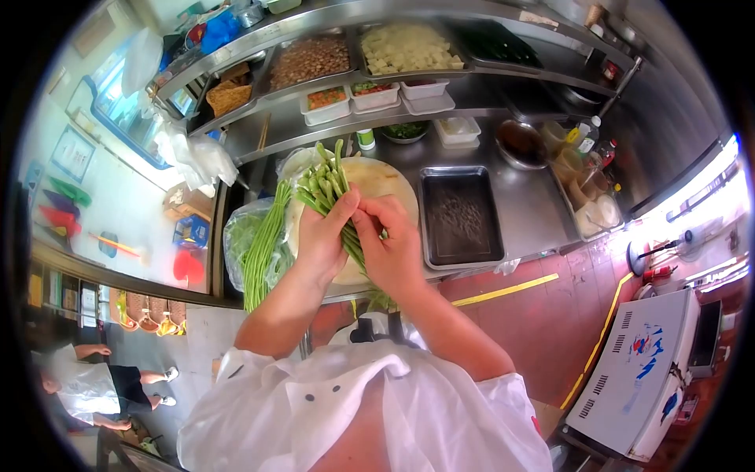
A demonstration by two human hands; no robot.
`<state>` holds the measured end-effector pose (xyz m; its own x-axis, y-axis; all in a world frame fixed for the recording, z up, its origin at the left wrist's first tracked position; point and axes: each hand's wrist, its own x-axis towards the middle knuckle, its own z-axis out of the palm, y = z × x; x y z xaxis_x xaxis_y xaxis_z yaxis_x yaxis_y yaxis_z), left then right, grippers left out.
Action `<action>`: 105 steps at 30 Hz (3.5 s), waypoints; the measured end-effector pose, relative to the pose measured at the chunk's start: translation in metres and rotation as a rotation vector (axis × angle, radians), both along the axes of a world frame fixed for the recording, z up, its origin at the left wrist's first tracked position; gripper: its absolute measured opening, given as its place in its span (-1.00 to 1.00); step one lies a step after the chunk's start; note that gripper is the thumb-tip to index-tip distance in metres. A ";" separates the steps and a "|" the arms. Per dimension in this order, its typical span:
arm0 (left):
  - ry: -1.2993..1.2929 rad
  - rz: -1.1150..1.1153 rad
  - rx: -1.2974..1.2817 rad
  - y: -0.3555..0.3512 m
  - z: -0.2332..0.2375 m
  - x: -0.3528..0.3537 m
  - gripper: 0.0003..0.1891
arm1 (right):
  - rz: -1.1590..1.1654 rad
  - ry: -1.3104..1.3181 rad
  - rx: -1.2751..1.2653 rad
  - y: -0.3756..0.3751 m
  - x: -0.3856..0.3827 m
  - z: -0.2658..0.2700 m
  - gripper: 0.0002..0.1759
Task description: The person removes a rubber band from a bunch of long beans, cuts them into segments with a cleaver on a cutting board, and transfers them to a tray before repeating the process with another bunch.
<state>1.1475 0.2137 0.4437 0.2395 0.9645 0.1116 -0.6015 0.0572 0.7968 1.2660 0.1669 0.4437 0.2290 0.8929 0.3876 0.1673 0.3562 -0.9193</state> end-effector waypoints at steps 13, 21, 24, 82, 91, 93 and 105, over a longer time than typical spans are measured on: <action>0.168 0.130 0.049 0.011 -0.005 0.008 -0.74 | -0.127 -0.461 0.166 -0.001 0.002 0.032 -0.86; 0.342 0.221 0.119 0.021 -0.039 0.007 -0.73 | -0.183 -0.553 0.034 0.010 -0.003 0.024 -0.80; 0.421 0.294 0.185 0.022 -0.049 0.009 -0.78 | -0.184 -0.492 0.007 0.011 -0.009 0.018 -0.83; 0.163 -0.328 0.128 0.036 -0.024 -0.051 -0.53 | 0.493 -0.511 -0.032 0.085 0.040 0.082 -0.77; 0.149 -0.288 0.185 0.044 -0.024 -0.052 -0.54 | 0.623 -0.506 0.135 0.086 0.042 0.066 -0.64; 0.150 -0.271 0.160 0.042 -0.025 -0.049 -0.46 | 0.605 -0.524 0.185 0.087 0.042 0.063 -0.67; 0.318 -0.380 0.193 0.039 -0.016 -0.053 -0.42 | 0.813 -0.486 -0.081 0.094 0.054 0.095 -0.82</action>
